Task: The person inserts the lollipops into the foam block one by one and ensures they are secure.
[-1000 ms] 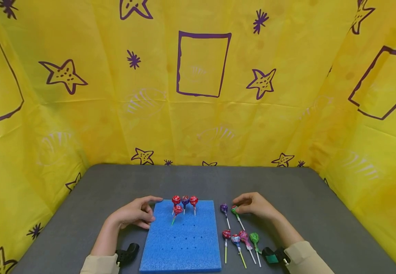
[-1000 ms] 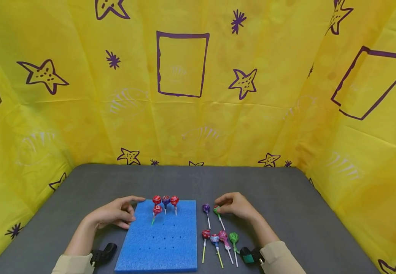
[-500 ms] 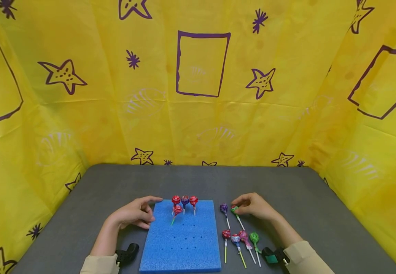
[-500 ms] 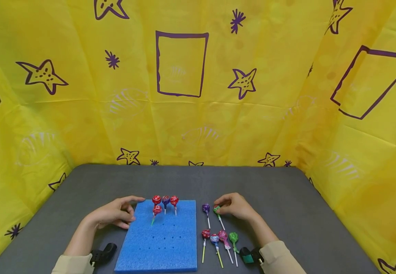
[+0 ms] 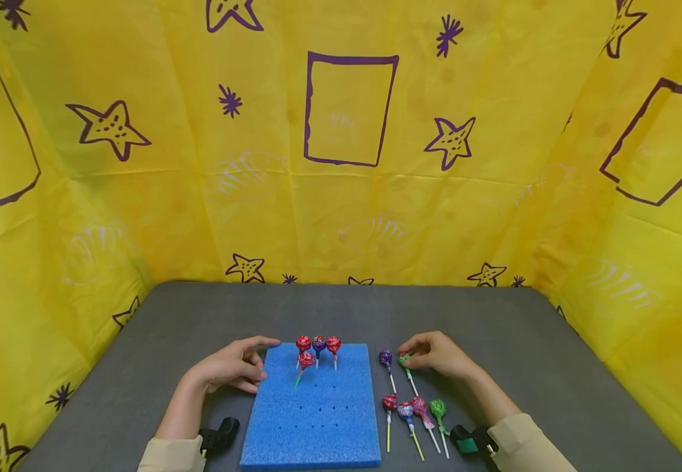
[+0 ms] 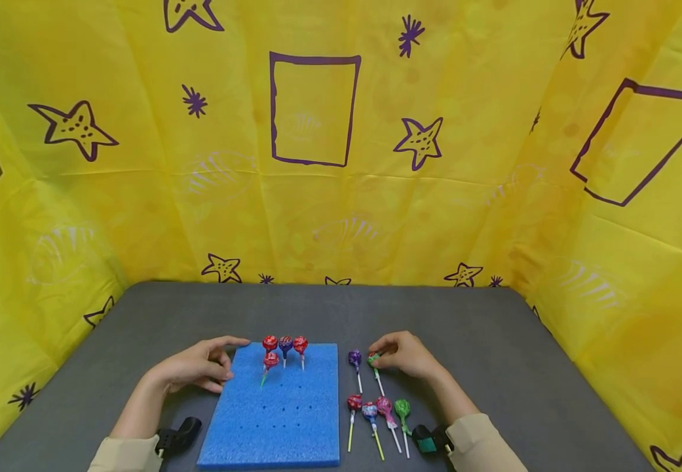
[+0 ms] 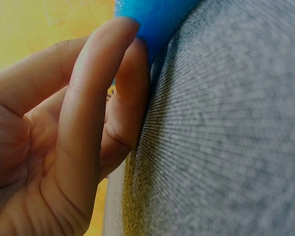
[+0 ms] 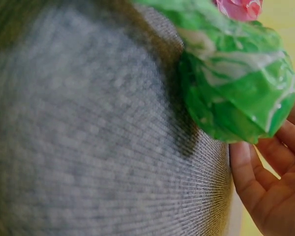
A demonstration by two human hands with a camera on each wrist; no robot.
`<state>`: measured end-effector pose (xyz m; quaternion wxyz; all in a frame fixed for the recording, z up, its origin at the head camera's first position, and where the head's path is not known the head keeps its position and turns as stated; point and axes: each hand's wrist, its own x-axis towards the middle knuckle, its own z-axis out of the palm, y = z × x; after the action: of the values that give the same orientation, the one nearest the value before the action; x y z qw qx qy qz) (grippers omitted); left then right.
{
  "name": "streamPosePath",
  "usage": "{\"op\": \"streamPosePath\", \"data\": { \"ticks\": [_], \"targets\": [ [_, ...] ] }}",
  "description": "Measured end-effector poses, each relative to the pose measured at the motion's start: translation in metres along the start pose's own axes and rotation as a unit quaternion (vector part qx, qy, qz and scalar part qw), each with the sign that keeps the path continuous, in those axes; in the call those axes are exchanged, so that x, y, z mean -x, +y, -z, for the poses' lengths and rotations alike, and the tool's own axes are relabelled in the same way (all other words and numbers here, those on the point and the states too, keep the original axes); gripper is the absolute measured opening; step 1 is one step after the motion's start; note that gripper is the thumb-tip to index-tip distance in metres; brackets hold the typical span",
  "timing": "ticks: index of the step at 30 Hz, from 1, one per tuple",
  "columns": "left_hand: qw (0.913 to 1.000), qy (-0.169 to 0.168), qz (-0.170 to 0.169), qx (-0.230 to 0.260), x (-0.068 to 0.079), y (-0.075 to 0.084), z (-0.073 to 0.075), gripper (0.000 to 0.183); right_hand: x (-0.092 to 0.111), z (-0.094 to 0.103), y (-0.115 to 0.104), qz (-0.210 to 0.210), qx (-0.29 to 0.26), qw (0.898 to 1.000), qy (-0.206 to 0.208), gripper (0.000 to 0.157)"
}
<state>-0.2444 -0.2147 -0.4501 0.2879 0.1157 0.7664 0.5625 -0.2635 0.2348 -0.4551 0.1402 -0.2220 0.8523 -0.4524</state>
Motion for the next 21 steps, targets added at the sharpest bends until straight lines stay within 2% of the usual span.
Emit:
{"op": "streamPosePath", "data": {
  "ticks": [12, 21],
  "targets": [
    [1.0, 0.002, 0.002, -0.002, -0.0001, 0.0011, -0.0004, 0.069, 0.002, 0.0012, -0.0036, -0.005, 0.003, 1.0, 0.015, 0.028],
    [1.0, 0.004, 0.003, -0.003, -0.001, -0.0014, 0.0, 0.069, 0.0011, 0.0055, -0.0037, -0.011, 0.02, 0.999, 0.043, 0.028]
  ]
}}
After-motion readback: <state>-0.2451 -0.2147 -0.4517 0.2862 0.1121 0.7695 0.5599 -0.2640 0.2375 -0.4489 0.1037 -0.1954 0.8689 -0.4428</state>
